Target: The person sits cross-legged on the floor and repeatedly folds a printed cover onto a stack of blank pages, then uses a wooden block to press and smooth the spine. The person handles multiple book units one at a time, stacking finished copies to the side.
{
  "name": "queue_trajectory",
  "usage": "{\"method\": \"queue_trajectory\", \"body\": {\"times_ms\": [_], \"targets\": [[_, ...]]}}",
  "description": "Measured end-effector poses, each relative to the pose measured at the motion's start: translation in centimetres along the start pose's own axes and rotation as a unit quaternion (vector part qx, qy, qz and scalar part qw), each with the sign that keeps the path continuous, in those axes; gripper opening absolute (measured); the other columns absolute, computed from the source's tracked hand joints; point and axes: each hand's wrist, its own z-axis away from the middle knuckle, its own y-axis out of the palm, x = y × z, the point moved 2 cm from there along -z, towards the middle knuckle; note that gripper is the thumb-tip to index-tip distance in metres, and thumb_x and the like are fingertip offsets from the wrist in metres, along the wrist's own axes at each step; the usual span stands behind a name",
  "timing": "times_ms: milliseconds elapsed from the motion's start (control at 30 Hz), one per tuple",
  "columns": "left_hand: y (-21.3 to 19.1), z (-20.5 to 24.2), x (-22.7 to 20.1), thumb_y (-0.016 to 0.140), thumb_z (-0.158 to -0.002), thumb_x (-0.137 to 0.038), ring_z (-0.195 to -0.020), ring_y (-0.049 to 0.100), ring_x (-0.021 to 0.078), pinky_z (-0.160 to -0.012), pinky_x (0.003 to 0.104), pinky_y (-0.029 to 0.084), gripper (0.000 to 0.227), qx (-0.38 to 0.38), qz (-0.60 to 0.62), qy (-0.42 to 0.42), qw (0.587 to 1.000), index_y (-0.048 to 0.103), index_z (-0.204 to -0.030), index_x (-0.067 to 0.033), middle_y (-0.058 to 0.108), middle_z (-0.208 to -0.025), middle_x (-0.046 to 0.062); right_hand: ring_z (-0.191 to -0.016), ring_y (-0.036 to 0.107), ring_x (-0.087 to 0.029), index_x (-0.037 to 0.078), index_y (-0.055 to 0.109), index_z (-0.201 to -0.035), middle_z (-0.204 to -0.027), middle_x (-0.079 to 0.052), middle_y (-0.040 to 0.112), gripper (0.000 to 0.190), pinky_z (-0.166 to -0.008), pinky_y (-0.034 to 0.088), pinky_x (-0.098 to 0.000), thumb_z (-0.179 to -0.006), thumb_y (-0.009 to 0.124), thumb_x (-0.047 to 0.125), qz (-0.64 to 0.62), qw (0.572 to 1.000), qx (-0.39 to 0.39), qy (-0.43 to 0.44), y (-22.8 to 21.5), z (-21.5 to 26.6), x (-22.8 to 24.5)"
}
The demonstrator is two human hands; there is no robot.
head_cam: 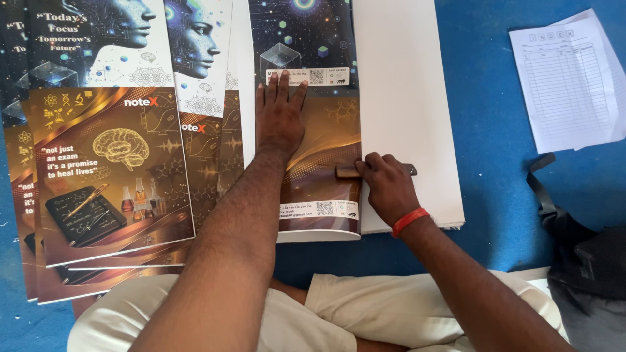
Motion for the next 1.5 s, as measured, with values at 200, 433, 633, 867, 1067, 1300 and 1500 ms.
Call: {"method": "queue_trajectory", "body": {"times_ms": [200, 433, 633, 867, 1067, 1300, 1500], "targets": [[-0.4, -0.1, -0.2, 0.051, -0.096, -0.008, -0.153, 0.027, 0.0385, -0.125, 0.057, 0.016, 0.058, -0.002, 0.012, 0.006, 1.000, 0.052, -0.152, -0.0186, 0.035, -0.163, 0.021, -0.101, 0.062, -0.027, 0.005, 0.073, -0.120, -0.114, -0.008, 0.066, 0.040, -0.094, 0.052, -0.0394, -0.085, 0.058, -0.007, -0.017, 1.000, -0.009, 0.000, -0.3, 0.3, 0.2], [-0.3, -1.2, 0.1, 0.051, -0.095, -0.007, -0.152, 0.029, 0.0390, -0.125, 0.056, 0.017, 0.057, -0.004, 0.020, 0.023, 1.000, 0.054, -0.151, -0.0187, 0.036, -0.163, 0.020, -0.099, 0.061, -0.030, 0.004, 0.073, -0.119, -0.112, -0.009, 0.066, 0.047, -0.094, 0.050, -0.0430, -0.077, 0.057, -0.010, -0.012, 1.000, -0.019, -0.018, -0.6, 0.4, 0.7], [0.1, -1.4, 0.2, 0.051, -0.096, -0.009, -0.152, 0.029, 0.0392, -0.124, 0.057, 0.017, 0.056, -0.004, 0.013, 0.027, 1.000, 0.053, -0.151, -0.0182, 0.036, -0.162, 0.021, -0.098, 0.060, -0.030, 0.003, 0.072, -0.120, -0.109, -0.009, 0.064, 0.046, -0.092, 0.050, -0.0420, -0.078, 0.057, -0.009, -0.036, 0.999, 0.019, -0.012, -1.1, 2.5, 1.7], [-0.1, -1.3, 0.2, 0.051, -0.099, -0.013, -0.152, 0.029, 0.0389, -0.125, 0.056, 0.018, 0.053, -0.006, 0.029, 0.019, 0.999, 0.054, -0.151, -0.0190, 0.036, -0.162, 0.021, -0.100, 0.059, -0.029, 0.004, 0.070, -0.121, -0.111, -0.008, 0.063, 0.045, -0.093, 0.050, -0.0412, -0.079, 0.060, -0.007, -0.031, 0.998, 0.050, -0.017, -0.5, 4.9, 2.7], [0.1, -1.4, 0.2, 0.051, -0.098, -0.013, -0.151, 0.030, 0.0385, -0.124, 0.055, 0.017, 0.054, -0.002, 0.018, 0.023, 1.000, 0.053, -0.151, -0.0190, 0.036, -0.162, 0.021, -0.101, 0.059, -0.028, 0.003, 0.070, -0.124, -0.114, -0.008, 0.062, 0.050, -0.096, 0.050, -0.0413, -0.075, 0.063, -0.007, -0.027, 0.997, 0.075, -0.019, -0.3, 6.3, 3.5], [0.2, -1.3, 0.3, 0.050, -0.099, -0.011, -0.152, 0.030, 0.0381, -0.126, 0.055, 0.016, 0.053, -0.009, 0.022, 0.018, 1.000, 0.053, -0.151, -0.0195, 0.036, -0.163, 0.020, -0.096, 0.060, -0.029, 0.005, 0.073, -0.116, -0.133, -0.009, 0.064, 0.045, -0.088, 0.051, -0.0421, -0.074, 0.060, -0.006, -0.044, 0.993, 0.101, -0.052, -0.4, 9.7, 5.0], [0.1, -1.0, 0.5, 0.050, -0.097, -0.010, -0.152, 0.029, 0.0422, -0.125, 0.058, 0.016, 0.054, -0.023, 0.029, 0.010, 0.999, 0.052, -0.151, -0.0157, 0.033, -0.162, 0.024, -0.096, 0.069, -0.026, 0.015, 0.076, -0.098, -0.111, -0.001, 0.074, 0.033, -0.081, 0.059, -0.0416, -0.077, 0.058, -0.003, -0.111, 0.991, 0.063, -0.043, -2.0, 10.8, 4.9]]}}
